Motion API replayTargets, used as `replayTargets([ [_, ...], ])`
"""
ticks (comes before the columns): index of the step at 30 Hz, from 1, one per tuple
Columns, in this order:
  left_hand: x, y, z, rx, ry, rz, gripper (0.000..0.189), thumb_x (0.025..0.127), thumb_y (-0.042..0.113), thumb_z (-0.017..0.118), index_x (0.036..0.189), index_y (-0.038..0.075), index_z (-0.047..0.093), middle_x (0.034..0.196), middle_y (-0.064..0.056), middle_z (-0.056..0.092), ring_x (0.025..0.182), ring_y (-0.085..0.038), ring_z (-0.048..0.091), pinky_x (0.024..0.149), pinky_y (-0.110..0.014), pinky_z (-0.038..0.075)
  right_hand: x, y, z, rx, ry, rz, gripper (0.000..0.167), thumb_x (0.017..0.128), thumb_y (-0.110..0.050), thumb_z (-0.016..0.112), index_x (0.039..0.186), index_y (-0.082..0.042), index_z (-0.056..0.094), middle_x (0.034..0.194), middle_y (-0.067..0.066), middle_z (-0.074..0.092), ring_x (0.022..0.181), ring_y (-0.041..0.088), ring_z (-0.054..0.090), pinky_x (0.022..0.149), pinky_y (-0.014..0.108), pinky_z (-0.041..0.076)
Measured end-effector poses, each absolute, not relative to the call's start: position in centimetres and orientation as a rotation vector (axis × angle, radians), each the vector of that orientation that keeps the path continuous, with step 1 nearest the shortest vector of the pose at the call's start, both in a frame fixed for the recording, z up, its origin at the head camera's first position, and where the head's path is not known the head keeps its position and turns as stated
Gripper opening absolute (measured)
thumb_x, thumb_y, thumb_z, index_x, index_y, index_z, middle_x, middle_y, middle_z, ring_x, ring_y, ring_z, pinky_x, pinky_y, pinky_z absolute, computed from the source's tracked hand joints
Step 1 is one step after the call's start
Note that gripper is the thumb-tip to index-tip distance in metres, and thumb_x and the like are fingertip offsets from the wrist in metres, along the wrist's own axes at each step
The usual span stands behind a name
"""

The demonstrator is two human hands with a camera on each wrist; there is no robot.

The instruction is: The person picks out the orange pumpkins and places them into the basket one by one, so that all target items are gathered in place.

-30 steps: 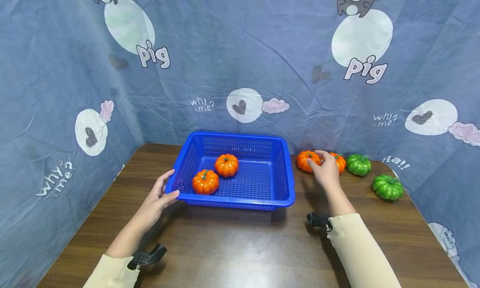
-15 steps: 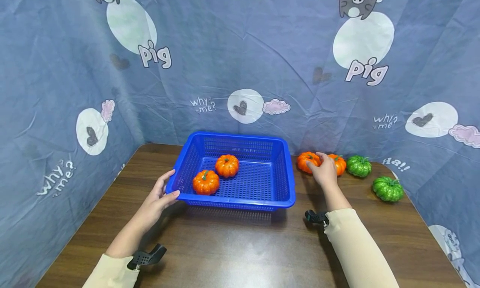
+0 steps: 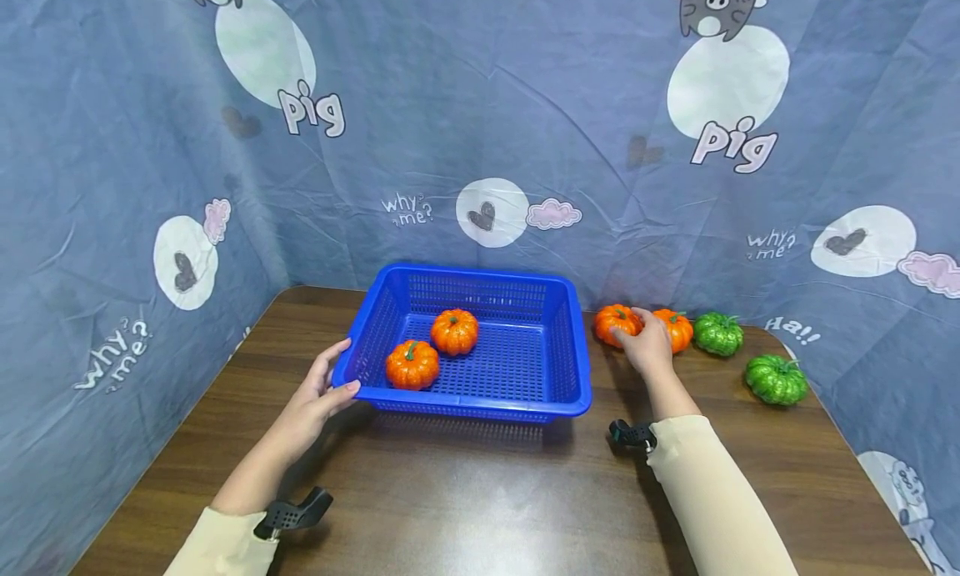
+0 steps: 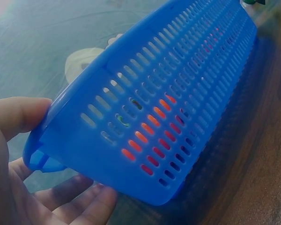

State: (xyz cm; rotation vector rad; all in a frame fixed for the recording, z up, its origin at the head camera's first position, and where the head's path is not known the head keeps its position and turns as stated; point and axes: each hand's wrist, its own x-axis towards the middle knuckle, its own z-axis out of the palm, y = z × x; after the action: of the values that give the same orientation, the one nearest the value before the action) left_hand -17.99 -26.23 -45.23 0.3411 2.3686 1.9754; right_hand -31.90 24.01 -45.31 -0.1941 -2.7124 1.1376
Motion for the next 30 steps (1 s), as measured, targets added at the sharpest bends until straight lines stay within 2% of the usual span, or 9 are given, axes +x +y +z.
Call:
replayTargets([
  [9,-17.91,-26.19,-45.21,0.322,2.368,1.974,0.066,0.106,0.018,0.05,0.159,0.01,0.012,0.151,-0.031,0.028,0.117,-0.01,0.054,0.092,-0.017,0.048,-32.01,24.1,-45.83,-0.158,-2.693,1.11,0.057,0.09,-0.014,0.073,0.138,0.007,0.051,0.135,0.032,0.052,0.129,0.045,0.041,0.112,0.051,0.03],
  [20,-17.81,-26.18,-45.06,0.332,2.364,1.975,0.066,0.106,0.018,0.049,0.159,0.01,0.011,0.151,-0.031,0.028,0.119,-0.011,0.053,0.093,-0.016,0.047,-32.05,23.56,-45.57,-0.213,-2.695,1.163,0.059,0.09,-0.015,0.073,0.139,0.006,0.049,0.135,0.031,0.051,0.127,0.044,0.044,0.11,0.051,0.033],
  [25,-17.84,-26.17,-45.04,0.329,2.358,1.978,0.066,0.106,0.018,0.05,0.159,0.01,0.011,0.153,-0.03,0.026,0.121,-0.014,0.052,0.093,-0.017,0.047,-32.23,23.69,-45.63,-0.205,-2.706,1.272,0.067,0.092,-0.014,0.071,0.147,0.006,0.039,0.144,0.032,0.044,0.134,0.043,0.041,0.114,0.05,0.03],
  [30,-17.92,-26.14,-45.1,0.324,2.347,1.988,0.066,0.106,0.017,0.05,0.159,0.01,0.011,0.154,-0.03,0.025,0.123,-0.018,0.051,0.093,-0.017,0.047,-32.49,23.95,-45.89,-0.185,-2.729,1.4,0.077,0.093,-0.01,0.069,0.155,0.004,0.025,0.156,0.028,0.03,0.144,0.043,0.028,0.119,0.049,0.021],
])
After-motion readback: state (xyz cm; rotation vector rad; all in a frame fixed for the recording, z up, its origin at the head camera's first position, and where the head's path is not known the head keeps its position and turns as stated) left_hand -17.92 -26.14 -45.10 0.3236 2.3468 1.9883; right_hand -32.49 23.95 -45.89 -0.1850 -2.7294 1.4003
